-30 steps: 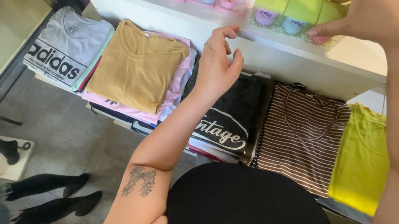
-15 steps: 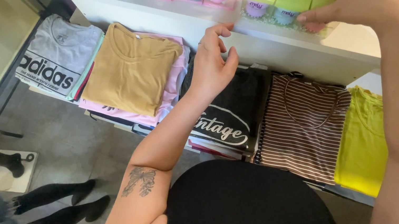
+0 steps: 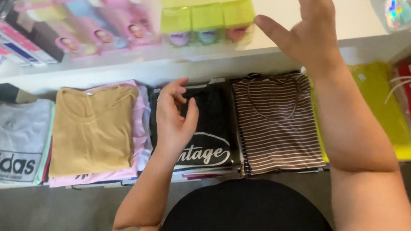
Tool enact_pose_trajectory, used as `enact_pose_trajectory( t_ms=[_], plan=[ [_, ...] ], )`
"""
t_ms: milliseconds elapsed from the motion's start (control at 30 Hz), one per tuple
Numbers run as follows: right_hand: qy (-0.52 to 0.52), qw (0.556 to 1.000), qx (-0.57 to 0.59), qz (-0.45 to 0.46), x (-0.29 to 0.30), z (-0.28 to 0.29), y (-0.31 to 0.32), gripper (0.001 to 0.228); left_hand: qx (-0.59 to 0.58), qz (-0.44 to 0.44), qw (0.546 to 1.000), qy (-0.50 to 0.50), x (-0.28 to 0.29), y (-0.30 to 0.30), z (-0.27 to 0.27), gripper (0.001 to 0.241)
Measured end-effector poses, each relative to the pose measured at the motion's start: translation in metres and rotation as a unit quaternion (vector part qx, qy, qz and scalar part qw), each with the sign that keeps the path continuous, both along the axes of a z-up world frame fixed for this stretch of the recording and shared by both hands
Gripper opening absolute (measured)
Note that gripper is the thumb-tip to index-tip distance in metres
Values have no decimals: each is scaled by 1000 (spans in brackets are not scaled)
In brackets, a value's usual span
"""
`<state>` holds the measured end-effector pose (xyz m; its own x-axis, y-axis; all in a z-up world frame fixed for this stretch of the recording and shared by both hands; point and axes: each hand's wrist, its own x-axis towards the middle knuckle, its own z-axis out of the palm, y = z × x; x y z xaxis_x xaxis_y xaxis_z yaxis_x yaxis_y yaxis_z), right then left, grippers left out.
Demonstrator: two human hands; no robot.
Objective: Organizing and arranging various cosmetic products such as lip glosses, makeup brushes, and hairbrushes on shelves and in glass display cases.
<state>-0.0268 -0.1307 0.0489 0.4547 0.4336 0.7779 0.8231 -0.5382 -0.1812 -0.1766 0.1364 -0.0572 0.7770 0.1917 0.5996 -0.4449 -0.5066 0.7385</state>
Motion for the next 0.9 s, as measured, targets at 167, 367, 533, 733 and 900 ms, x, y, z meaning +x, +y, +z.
enact_pose_trajectory(
  t_ms=[167, 367, 533, 733, 900],
  plan=[
    [-56, 994, 80, -58, -48, -9, -88, 32, 106, -80, 991, -29, -11, -48, -5, 22],
    [-61, 988, -2, -140, -42, -13, -227, 44, 207, -169, 961, -71, 16, -140, 23, 17],
    [-24, 982, -109, -154, 14, -12, -292, 70, 254, -157, 942, -154, 79, -250, 41, 27],
    [47, 979, -175, -98, 65, -22, -322, 88, 394, -25, 914, -90, 161, -353, 33, 71],
    [77, 973, -205, -70, 69, -22, -325, 90, 499, 41, 865, 23, 185, -379, 29, 105]
  ],
)
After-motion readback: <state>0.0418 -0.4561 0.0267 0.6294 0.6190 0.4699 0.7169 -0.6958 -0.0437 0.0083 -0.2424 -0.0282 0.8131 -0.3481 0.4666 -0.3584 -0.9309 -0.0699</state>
